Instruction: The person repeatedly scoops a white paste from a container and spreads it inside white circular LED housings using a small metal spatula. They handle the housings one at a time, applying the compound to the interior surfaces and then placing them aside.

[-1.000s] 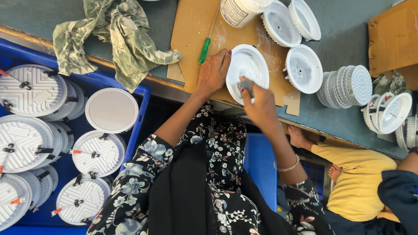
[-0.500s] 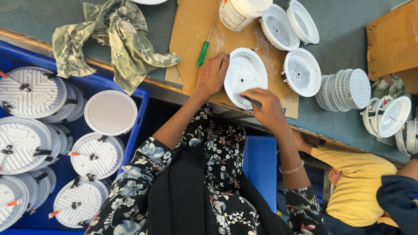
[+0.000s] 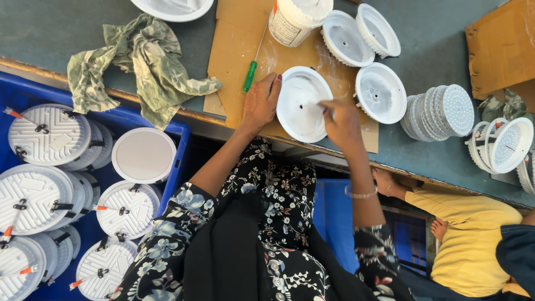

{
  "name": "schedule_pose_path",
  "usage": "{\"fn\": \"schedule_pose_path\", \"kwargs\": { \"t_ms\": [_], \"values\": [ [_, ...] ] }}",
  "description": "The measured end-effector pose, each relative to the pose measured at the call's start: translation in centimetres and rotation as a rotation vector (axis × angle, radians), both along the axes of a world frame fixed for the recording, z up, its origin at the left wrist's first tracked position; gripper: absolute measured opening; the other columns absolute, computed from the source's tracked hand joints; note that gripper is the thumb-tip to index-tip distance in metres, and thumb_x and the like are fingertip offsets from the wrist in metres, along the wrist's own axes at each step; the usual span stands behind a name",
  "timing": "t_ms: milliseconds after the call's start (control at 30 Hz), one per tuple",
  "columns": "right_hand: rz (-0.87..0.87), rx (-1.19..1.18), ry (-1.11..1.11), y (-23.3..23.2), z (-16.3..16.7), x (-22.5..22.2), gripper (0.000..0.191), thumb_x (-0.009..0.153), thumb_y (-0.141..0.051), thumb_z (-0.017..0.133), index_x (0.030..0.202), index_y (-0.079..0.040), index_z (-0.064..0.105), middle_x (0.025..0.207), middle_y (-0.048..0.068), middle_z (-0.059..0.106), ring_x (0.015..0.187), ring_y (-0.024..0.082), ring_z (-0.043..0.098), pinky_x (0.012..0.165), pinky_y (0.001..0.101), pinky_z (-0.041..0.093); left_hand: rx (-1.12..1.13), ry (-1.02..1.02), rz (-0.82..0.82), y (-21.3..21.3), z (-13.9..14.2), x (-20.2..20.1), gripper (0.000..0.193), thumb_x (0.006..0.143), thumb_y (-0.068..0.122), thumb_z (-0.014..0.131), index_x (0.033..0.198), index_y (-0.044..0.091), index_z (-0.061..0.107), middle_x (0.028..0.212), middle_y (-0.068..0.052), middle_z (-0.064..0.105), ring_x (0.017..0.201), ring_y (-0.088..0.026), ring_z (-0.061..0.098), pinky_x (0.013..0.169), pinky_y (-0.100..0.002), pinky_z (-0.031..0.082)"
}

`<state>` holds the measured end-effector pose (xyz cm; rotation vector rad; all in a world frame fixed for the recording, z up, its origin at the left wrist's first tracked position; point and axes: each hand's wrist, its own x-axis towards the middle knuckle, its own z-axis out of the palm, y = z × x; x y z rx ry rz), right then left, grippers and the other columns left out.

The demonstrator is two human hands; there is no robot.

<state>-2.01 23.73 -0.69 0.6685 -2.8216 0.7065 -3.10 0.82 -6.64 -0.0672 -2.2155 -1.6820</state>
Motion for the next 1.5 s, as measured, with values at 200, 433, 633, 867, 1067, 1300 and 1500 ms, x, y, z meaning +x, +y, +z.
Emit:
{"fn": "schedule_pose_path", "kwargs": {
  "t_ms": [200,433,633,867,1067,1300,1500],
  "values": [
    [-0.089,-0.214,-0.301,0.3,-0.5,4.1,0.024,0.088,-0.006,0.067,0.110,0.001,0.072,0.095,0.018,0.076,0.089,0.027,0.076,0.081,0.0381,0.056,0.022,0.014,0.064,-0.6,-0.2,0.1,0.030,0.107,0.025,0.047,0.093,0.002,0.059,0.079,-0.025,0.062,0.072,-0.044,0.060,0.065,-0.050,0.045],
    [-0.186,-1.435,-0.510,2.3,-4.2,0.1,0.030,0.095,-0.002,0.063,0.122,0.010,0.060,0.123,0.023,0.070,0.113,0.037,0.071,0.100,0.0510,0.058,-0.128,0.263,0.198,-1.4,2.5,1.7,0.020,0.100,0.003,0.056,0.119,-0.002,0.053,0.114,-0.022,0.058,0.109,-0.038,0.058,0.094,-0.047,0.046],
    [-0.210,-1.829,-0.436,4.9,-8.0,-0.4,0.037,0.093,-0.003,0.064,0.128,0.003,0.054,0.122,0.018,0.067,0.113,0.037,0.069,0.100,0.0551,0.058,-0.152,0.428,-0.015,1.8,6.5,-1.2,0.034,0.097,0.004,0.066,0.129,-0.001,0.053,0.124,-0.021,0.057,0.122,-0.039,0.054,0.107,-0.048,0.043],
    [0.015,-1.932,-0.076,3.8,-13.2,-2.1,0.031,0.100,0.003,0.066,0.130,-0.002,0.057,0.120,0.008,0.068,0.109,0.019,0.066,0.100,0.0415,0.053,-0.306,0.680,-0.488,21.2,11.0,-7.9,0.068,0.093,0.044,0.079,0.136,0.000,0.050,0.138,-0.024,0.051,0.135,-0.042,0.047,0.116,-0.048,0.038],
    [0.059,-1.884,-0.064,2.4,-14.3,-1.7,0.029,0.105,-0.002,0.063,0.133,-0.002,0.056,0.124,0.010,0.066,0.112,0.021,0.065,0.100,0.0397,0.051,-0.879,0.338,-0.593,33.8,13.2,-9.3,0.128,0.063,0.078,0.081,0.149,0.002,0.026,0.150,-0.032,0.033,0.145,-0.051,0.022,0.115,-0.068,0.015],
    [0.100,-1.852,0.005,2.5,-13.2,-2.4,0.034,0.105,-0.005,0.063,0.137,-0.004,0.053,0.129,0.010,0.064,0.116,0.022,0.063,0.102,0.0420,0.051,-0.981,-0.018,-0.730,36.4,13.4,-9.8,0.148,0.056,0.076,0.087,0.162,0.020,0.001,0.158,-0.038,0.020,0.148,-0.058,0.012,0.112,-0.078,0.004],
    [0.040,-1.879,-0.106,0.9,-14.0,-1.8,0.037,0.105,-0.008,0.063,0.140,-0.005,0.051,0.132,0.010,0.063,0.119,0.024,0.062,0.104,0.0439,0.050,-0.623,0.149,-0.622,35.6,13.4,-11.3,0.146,0.052,0.079,0.092,0.157,0.026,0.004,0.156,-0.036,0.024,0.146,-0.056,0.018,0.108,-0.081,0.010]
  ]
}}
